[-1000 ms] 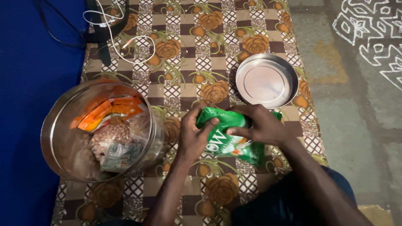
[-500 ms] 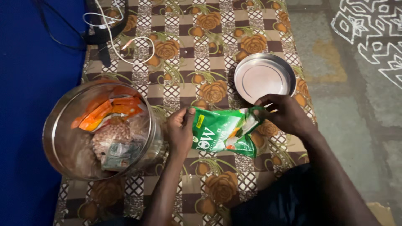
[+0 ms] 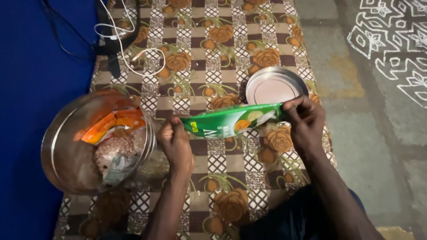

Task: The person sits on a patterned mat and unpacks several food items from a large metal container. They place a green packet, an orange packet, and a small blue sachet onto the mat, then open a clear plastic bag of chickpeas and pour them into a metal plate.

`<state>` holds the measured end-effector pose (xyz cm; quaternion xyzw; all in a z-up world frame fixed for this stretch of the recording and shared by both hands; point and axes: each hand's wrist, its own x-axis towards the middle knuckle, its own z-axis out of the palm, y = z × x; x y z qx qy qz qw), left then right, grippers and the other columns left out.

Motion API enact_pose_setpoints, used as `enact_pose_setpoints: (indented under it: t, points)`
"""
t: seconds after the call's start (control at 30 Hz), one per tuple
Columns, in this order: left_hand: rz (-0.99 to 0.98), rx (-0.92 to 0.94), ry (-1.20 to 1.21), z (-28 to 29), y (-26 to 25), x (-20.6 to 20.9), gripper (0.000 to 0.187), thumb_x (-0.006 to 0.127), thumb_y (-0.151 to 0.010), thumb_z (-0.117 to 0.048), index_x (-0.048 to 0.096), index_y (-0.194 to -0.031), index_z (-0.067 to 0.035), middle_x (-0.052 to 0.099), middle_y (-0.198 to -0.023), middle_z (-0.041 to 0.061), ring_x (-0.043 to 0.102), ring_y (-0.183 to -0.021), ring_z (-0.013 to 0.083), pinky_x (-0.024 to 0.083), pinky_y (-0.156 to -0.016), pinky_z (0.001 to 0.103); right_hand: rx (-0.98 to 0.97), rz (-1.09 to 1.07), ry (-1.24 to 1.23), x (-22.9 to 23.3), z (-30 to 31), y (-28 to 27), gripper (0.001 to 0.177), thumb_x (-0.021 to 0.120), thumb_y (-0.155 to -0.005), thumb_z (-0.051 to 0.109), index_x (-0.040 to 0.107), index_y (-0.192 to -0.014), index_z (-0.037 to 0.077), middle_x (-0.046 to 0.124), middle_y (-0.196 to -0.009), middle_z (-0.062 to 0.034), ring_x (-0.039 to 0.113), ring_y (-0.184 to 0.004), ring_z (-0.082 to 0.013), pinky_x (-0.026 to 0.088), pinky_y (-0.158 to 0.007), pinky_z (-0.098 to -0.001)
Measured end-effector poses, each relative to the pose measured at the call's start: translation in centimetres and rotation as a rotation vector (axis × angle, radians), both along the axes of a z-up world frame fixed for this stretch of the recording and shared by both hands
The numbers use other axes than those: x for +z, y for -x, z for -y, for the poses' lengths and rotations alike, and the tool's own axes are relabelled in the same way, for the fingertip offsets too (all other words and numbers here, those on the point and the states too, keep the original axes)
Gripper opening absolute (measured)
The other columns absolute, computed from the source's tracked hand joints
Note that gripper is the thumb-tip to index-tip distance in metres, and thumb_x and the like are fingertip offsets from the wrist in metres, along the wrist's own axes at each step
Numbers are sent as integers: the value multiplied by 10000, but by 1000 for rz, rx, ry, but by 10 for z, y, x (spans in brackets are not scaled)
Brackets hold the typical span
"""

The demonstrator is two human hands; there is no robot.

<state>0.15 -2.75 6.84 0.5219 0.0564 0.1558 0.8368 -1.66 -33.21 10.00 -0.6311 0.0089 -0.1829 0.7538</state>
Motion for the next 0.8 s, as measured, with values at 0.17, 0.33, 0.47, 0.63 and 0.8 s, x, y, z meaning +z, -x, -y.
enact_pose_setpoints:
  t: [0.17, 0.33, 0.47, 0.63, 0.8]
  points:
    - [37, 79, -221, -27, -24, 4, 178, 589, -1034, -140, 587, -872, -67, 526, -775, -59, 439, -692, 51, 355, -619, 236, 120, -138, 118, -4, -14, 11, 91, 676, -1013, 76, 680, -936, 27, 704, -856, -16, 655, -776, -75, 565, -726, -251]
    - [17, 101, -355, -49, -29, -8, 302, 586, -1086, -216, 520, -823, -82, 433, -759, -90, 393, -737, 34, 357, -658, 235, 188, -186, 169, -8, -39, 8, 94, 706, -977, 78, 676, -908, 21, 718, -845, -21, 633, -767, -64, 537, -694, -251]
    - [-39, 121, -255, -42, -19, -14, 371, 623, -1112, -217, 486, -799, -74, 406, -772, -82, 376, -745, 54, 331, -665, 258, 108, -98, 165, -13, -39, -1, 112, 705, -1015, 73, 674, -919, 23, 698, -868, -15, 615, -805, -59, 515, -737, -241]
    - [44, 20, -58, -20, -12, 20, 221, 639, -1005, -222, 687, -918, -25, 695, -873, -6, 595, -820, 82, 471, -780, 253, 5, -35, 32, -3, -25, -12, 122, 697, -1039, 64, 655, -927, 40, 682, -883, 2, 613, -797, -61, 525, -717, -250]
    - [41, 64, -213, -29, -13, 43, 260, 673, -1017, -216, 702, -896, 12, 650, -827, -18, 538, -769, 70, 427, -709, 256, 25, -14, 86, 3, -24, -8, 97, 684, -1012, 35, 654, -920, 37, 691, -886, -19, 659, -792, -96, 593, -717, -287]
